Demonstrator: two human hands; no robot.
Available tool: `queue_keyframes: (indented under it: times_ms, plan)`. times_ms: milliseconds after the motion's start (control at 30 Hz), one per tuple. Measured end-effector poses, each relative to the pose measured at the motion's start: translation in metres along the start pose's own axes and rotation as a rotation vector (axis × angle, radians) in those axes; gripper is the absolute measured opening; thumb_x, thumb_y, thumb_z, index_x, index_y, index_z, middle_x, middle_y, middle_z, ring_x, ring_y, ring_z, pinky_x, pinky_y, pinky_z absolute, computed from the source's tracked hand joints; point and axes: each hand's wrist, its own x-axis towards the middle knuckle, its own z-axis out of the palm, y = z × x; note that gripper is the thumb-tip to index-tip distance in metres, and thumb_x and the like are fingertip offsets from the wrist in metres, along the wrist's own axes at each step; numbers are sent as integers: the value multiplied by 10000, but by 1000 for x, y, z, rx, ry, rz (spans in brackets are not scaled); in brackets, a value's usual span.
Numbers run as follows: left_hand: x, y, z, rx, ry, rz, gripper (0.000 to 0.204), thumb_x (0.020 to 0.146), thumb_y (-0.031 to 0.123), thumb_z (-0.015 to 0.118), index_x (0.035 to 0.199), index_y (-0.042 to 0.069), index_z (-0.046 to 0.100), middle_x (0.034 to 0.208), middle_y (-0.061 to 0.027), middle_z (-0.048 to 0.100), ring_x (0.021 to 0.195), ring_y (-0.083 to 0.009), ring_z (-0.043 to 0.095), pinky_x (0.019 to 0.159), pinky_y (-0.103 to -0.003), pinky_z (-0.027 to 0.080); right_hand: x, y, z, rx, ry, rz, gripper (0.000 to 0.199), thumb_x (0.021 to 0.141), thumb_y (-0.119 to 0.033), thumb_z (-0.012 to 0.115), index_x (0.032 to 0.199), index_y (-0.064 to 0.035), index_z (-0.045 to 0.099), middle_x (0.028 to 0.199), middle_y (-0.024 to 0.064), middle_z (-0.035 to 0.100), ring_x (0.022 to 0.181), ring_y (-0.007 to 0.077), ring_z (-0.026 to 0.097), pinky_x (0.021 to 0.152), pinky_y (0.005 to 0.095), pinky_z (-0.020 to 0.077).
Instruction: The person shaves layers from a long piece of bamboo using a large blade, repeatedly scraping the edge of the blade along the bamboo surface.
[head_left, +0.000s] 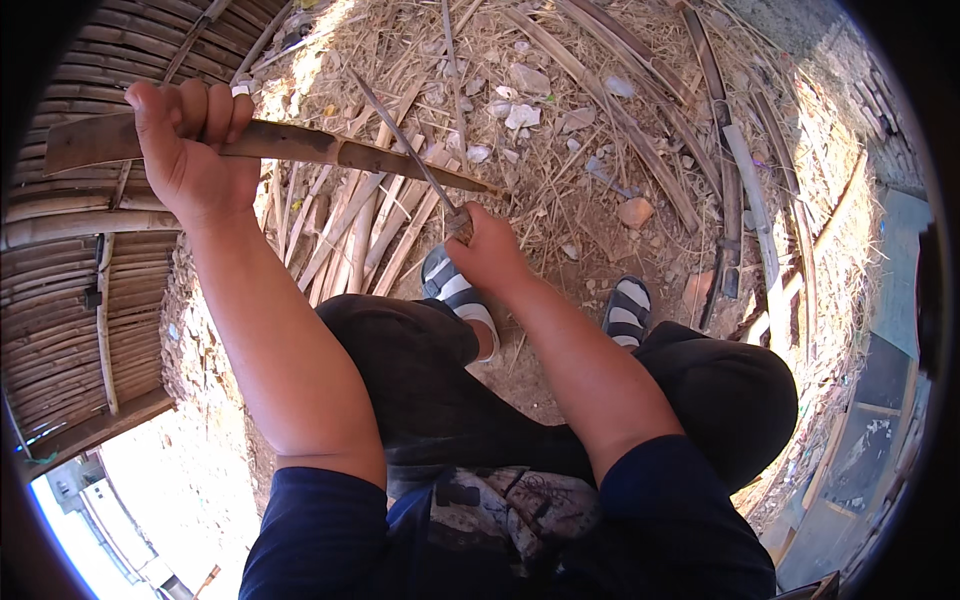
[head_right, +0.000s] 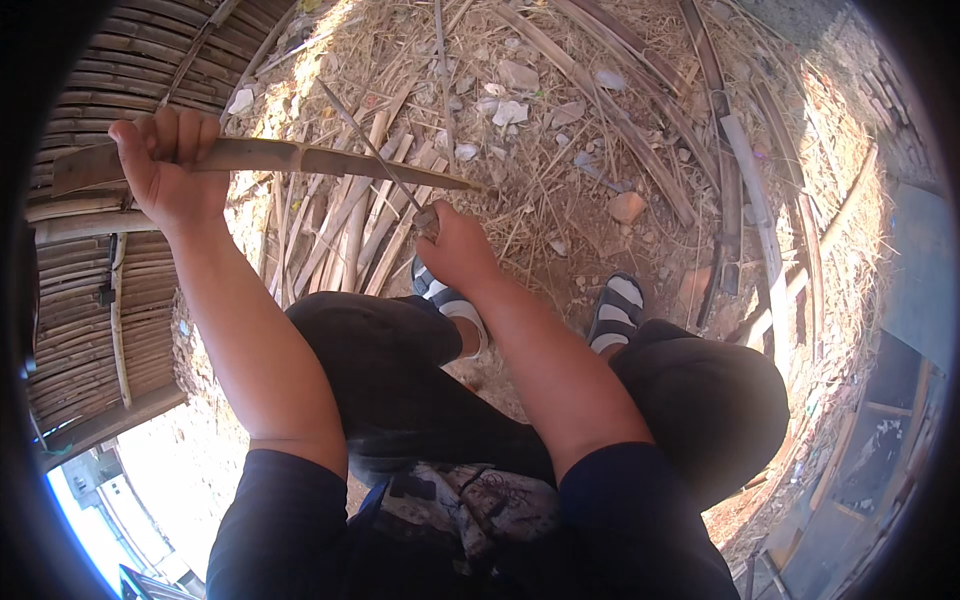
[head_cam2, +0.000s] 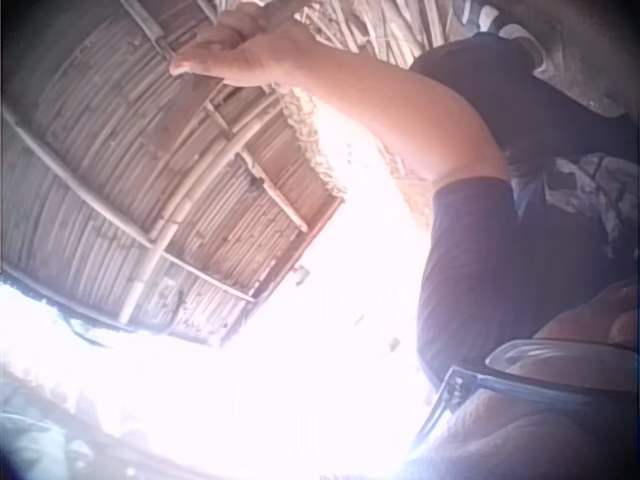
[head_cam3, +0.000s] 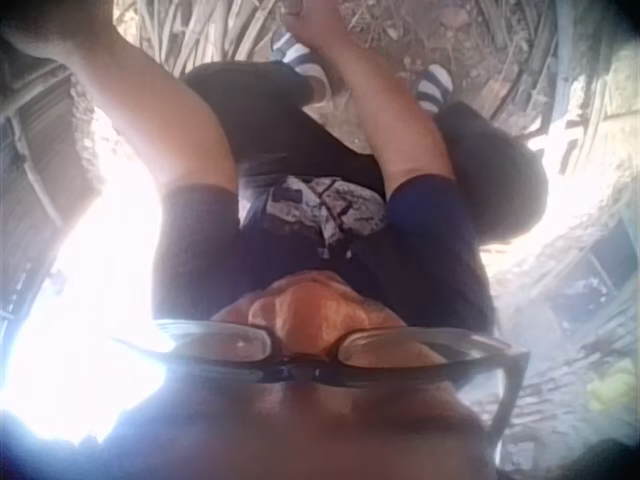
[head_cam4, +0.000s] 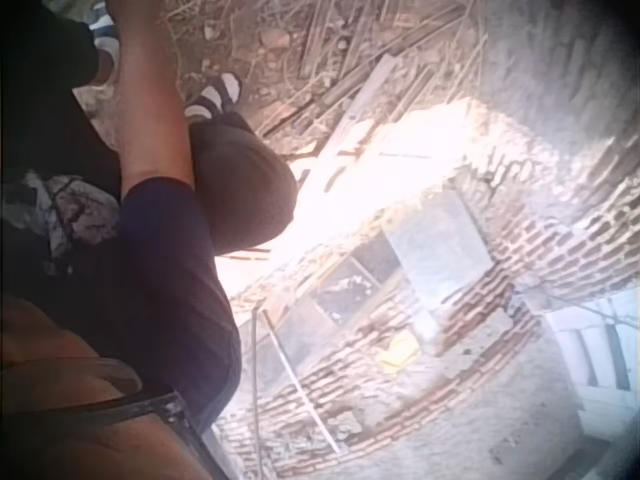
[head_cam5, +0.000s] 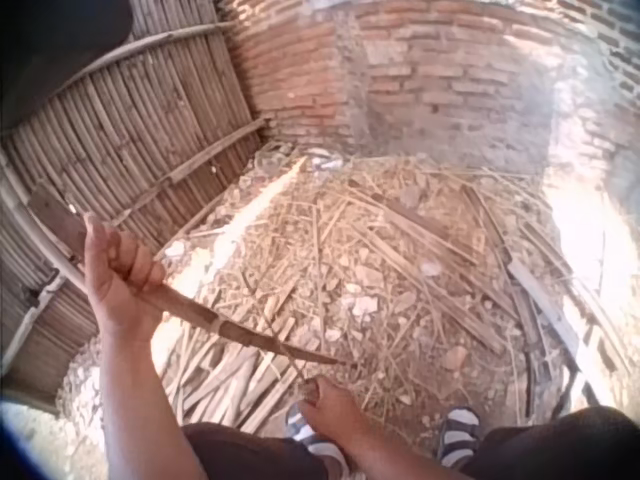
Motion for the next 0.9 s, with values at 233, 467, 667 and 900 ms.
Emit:
queue_keyframes:
  times_ms: [233,467,667,900]
  plan:
    - [3,-3,1,-12,84,-21,669,787,781,549,689,141,381,579,36,219,520,-115,206,526,-276,227,-11,85,10,-191,153,368,426,757,-206,645,1125,4,601,983,259,679,968,414,653,859,466,518]
    - [1,-1,5,-94,93,-19,675,961,704,189,800,96,436,660,-13,351,576,-152,303,582,-297,294,0,6,2,59,165,4,373,758,-208,667,1060,3,605,904,245,676,886,407,665,787,454,518]
    - [-4,-8,20,173,327,162,514,1022,544,367,951,46,475,777,-76,472,698,-211,500,704,-344,443,-10,-68,-21,205,231,-199,355,773,-175,662,1065,17,608,882,221,681,861,375,675,765,421,513]
    - [-5,0,28,213,267,224,493,965,507,552,911,17,529,805,-90,603,702,-220,618,668,-360,503,-18,-74,-49,298,119,-126,371,786,-176,685,1082,30,599,841,161,680,785,296,672,743,392,516]
